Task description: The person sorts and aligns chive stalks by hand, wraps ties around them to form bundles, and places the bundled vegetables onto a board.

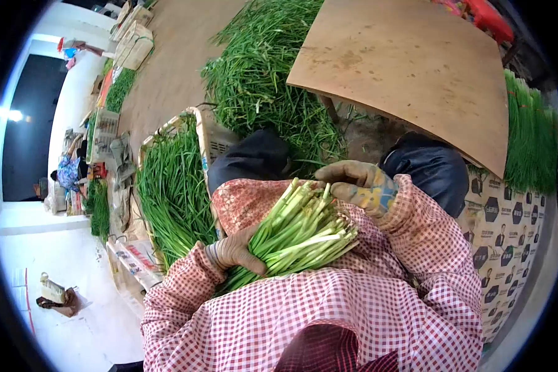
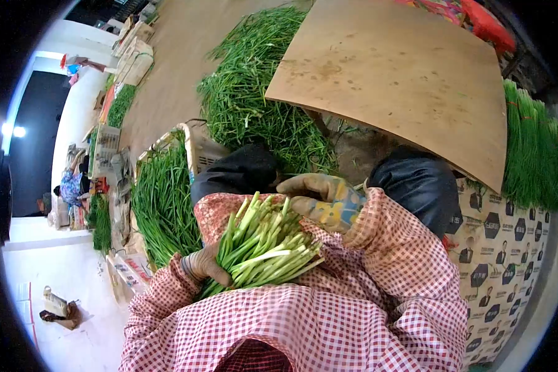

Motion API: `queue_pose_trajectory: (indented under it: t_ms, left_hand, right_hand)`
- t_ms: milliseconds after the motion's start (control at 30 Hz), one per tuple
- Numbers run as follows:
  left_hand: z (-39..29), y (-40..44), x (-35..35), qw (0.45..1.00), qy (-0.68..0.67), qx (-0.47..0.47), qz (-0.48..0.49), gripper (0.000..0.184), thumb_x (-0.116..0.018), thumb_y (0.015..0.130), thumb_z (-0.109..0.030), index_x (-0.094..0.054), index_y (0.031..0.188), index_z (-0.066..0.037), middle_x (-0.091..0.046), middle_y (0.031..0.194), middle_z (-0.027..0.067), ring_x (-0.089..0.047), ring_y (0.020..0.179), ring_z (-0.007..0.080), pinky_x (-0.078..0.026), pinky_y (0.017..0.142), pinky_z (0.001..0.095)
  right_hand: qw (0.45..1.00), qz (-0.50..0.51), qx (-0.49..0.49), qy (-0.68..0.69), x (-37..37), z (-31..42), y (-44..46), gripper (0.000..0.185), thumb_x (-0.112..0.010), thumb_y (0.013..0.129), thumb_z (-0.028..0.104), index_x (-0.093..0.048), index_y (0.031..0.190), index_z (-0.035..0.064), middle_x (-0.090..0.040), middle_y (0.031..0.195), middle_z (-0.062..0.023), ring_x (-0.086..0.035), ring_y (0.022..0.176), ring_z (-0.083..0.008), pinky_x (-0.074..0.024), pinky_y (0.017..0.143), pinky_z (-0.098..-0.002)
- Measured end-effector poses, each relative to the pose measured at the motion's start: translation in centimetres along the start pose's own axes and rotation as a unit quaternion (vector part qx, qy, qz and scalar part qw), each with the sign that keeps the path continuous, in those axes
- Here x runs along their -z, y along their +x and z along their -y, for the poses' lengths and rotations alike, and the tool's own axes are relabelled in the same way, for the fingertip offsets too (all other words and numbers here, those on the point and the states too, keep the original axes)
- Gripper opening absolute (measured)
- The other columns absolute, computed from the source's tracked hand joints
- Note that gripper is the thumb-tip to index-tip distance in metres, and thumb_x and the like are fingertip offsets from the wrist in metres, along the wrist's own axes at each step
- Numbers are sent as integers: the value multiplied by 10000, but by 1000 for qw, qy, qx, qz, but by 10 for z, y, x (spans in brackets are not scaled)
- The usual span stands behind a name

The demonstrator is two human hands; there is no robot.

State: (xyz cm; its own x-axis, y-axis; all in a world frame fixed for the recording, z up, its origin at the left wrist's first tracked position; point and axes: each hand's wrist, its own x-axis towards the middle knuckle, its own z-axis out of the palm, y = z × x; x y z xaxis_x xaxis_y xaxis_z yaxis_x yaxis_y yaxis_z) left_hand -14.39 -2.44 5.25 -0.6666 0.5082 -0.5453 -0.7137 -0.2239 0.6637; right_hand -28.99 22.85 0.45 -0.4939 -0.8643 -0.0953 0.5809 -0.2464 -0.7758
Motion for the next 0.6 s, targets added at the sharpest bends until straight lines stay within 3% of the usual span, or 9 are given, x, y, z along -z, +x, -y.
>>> queue_pose_trajectory:
  t_ms: [100, 133, 200, 233, 333, 400, 500, 600]
  left_hand:
    - [9, -1, 3, 1000, -10, 2, 3, 1100, -859, 646, -254, -167, 1472, -34, -345, 1459, 132, -332, 1343, 235, -235, 1122, 368]
    - [10, -1, 2, 1000, -16, 3, -1, 1100, -859, 646, -254, -167, 1472, -34, -345, 1459, 132, -332, 1343, 235, -235, 1122, 368]
    - [10, 0, -1, 999, -23, 7, -21, 1078, -858, 645, -248, -192, 1464, -27, -366, 1445, 133, -353, 1330, 235, -262, 1113, 365]
    - [11, 0, -1, 999, -27, 7, -23, 1078, -858, 645, -248, -192, 1464, -27, -366, 1445, 133, -353, 1330, 235, -262, 1113, 365]
    - [9, 3, -1, 999, -22, 21, -31, 1055, -856, 646, -243, -215, 1454, -20, -394, 1424, 133, -386, 1308, 235, -297, 1097, 365]
    - [4, 6, -1, 998, -44, 45, -32, 1040, -854, 647, -239, -228, 1448, -16, -415, 1407, 135, -411, 1288, 236, -318, 1087, 366]
    - [0, 13, 0, 995, -65, 66, -30, 1049, -852, 649, -263, -220, 1451, -24, -432, 1393, 135, -448, 1249, 229, -370, 1038, 357]
    - [-9, 20, -2, 997, -52, 61, -17, 1064, -847, 653, -291, -201, 1457, -30, -445, 1378, 142, -484, 1207, 229, -430, 979, 347]
  right_hand:
    - [991, -94, 38, -92, 9, -4, 1, 321, -619, 885, 182, -591, 1157, 12, -595, 1142, -99, -560, 1037, -148, -439, 920, -298]
    - [991, -92, 33, -90, 15, -7, 4, 321, -619, 885, 182, -591, 1157, 12, -595, 1142, -99, -560, 1037, -148, -439, 920, -298]
    - [972, -5, 153, -180, 22, 0, 12, 257, -624, 868, 171, -640, 1082, 30, -544, 1201, -118, -548, 1054, -169, -444, 906, -316]
    - [985, -13, 67, -158, 18, 7, 3, 235, -622, 863, 178, -659, 1055, 49, -494, 1254, -141, -534, 1083, -201, -443, 907, -338]
    - [970, 34, 67, -230, 19, 12, 11, 213, -625, 840, 136, -657, 1005, 6, -498, 1239, -161, -546, 1059, -190, -443, 911, -327]
    - [973, 40, 58, -219, 20, 17, 13, 250, -647, 836, 175, -659, 1022, 9, -495, 1238, -183, -544, 1066, -207, -445, 910, -347]
    - [924, 58, 147, -349, 25, 25, 20, 318, -667, 840, 246, -651, 1072, 30, -552, 1162, -168, -582, 1005, -261, -454, 892, -372]
    - [922, 109, 99, -359, 24, 34, 30, 322, -664, 839, 245, -637, 1091, 45, -587, 1089, -152, -585, 995, -259, -461, 869, -362]
